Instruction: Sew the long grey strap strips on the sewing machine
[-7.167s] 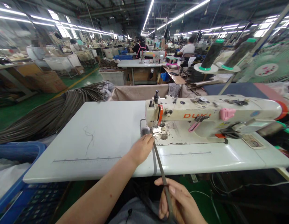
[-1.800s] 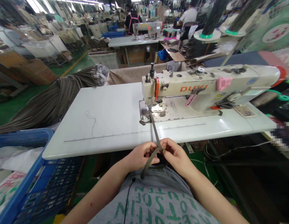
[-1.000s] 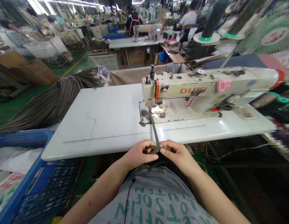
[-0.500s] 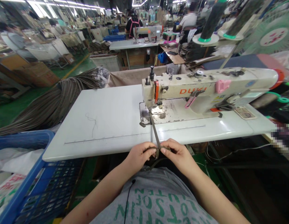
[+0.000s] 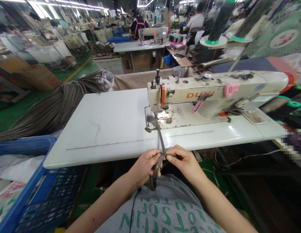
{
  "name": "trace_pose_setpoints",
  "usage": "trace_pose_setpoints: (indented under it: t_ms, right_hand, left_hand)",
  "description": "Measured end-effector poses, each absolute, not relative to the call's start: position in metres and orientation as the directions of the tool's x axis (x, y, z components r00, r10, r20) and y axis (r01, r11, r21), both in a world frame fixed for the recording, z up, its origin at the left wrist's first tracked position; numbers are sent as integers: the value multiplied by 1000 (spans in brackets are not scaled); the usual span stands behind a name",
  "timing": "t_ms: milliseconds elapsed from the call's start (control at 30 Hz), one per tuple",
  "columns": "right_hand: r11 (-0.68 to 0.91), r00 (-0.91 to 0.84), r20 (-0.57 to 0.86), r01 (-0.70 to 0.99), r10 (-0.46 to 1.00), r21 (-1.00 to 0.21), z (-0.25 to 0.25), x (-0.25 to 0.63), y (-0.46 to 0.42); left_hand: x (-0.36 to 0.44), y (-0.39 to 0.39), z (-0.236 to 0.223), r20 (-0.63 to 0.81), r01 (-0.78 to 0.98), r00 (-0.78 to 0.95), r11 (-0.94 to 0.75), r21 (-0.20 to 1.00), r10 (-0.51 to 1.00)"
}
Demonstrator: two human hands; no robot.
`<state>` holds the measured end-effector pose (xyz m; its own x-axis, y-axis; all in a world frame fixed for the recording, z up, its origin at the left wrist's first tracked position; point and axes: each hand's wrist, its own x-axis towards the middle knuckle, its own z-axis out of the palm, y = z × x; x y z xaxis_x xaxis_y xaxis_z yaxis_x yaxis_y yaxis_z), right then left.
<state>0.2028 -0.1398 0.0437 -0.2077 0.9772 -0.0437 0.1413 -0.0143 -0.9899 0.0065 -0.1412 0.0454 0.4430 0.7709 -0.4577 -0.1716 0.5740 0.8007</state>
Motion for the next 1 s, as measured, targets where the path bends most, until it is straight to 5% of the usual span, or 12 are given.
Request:
trace_pose_setpoints:
  t_ms: [500,700,833,1000]
  right_hand:
    - [12,-125,-18,231,992,-973,30,193,-142]
    - [-9,-18,-13,205,1000,-979,40,192,-147]
    - [-71,-124,-82,94,989,-993,53,193,-156]
    - [-1,-146,-45,290,988,-957,57,188,-161]
  left_hand:
    - [5,-136,51,-472,-308,600,731,610,646]
    - [4,-135,43,-384,-279,588,624,730,712]
    - [7,-136,40,-290,-201,504,437,877,814]
    - [13,-138,39,-251,-122,462,342,932,850]
